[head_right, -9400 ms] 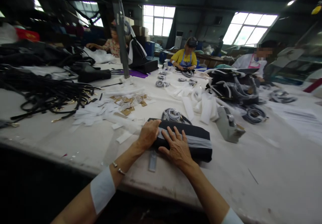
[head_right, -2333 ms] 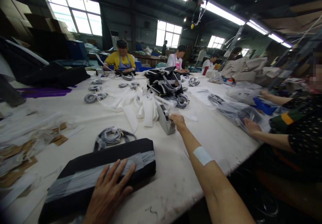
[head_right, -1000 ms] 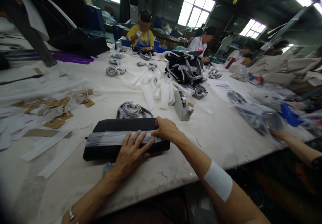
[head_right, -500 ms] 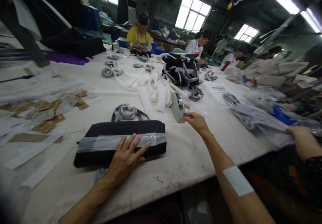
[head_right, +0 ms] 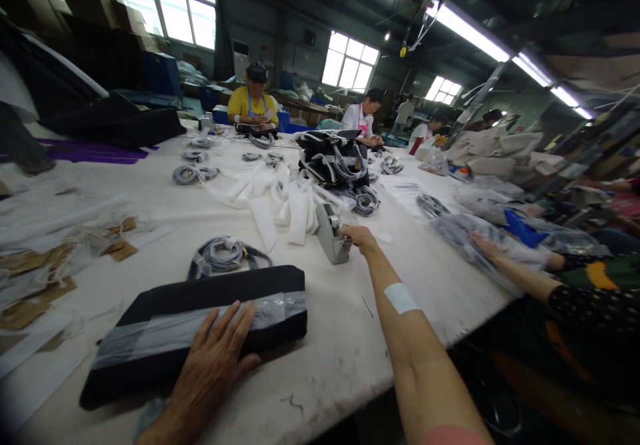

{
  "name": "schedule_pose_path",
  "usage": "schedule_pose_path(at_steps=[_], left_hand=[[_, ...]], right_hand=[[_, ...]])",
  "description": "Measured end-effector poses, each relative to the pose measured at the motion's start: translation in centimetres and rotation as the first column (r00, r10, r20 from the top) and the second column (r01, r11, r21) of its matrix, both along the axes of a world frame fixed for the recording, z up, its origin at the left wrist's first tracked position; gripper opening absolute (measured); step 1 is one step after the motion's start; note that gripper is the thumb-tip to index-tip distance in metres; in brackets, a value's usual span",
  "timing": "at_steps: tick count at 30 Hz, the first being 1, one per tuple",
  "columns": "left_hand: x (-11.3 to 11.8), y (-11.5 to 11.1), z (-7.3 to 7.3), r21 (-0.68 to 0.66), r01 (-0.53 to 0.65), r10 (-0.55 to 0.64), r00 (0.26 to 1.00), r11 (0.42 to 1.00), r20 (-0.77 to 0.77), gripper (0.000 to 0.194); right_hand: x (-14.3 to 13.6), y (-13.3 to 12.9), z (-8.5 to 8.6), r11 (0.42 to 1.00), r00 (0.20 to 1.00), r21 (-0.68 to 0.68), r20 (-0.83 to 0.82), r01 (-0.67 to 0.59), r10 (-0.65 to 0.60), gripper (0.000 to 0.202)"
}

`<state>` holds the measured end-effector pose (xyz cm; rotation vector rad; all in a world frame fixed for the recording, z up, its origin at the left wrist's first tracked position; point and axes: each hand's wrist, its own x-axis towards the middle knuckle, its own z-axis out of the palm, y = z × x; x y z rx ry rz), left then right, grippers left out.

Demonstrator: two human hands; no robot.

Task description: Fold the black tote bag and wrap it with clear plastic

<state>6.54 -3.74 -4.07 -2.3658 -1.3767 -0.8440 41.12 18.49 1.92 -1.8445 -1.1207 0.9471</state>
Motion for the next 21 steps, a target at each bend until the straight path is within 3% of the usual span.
schedule_pose_path(at_steps=[5,17,21], left_hand=[[-0.2,0.0,-0.2,-0.005,0.007,-0.007,0.998,1.000,-0.061,0.047],[-0.4,0.0,-0.3,-0.041,0.002,-0.006,0.996,0.999,-0.084,0.049],[-0.5,0.0,-0.4,-0.022,0.013,-0.015,0.996,1.000,-0.090,0.048]], right_hand=[[0.3,-0.6,0.8,0.994,0.999,-0.100,-0.019,-0.037,0.035,0.022],[-1.5,-2.4,2.6,0.989,0.989,0.129,-0.134,0.073,-0.056,0.011],[-0.3,-4.6,2.4,0.994,0.990,0.097,-0.136,0.055,-0.042,0.010]])
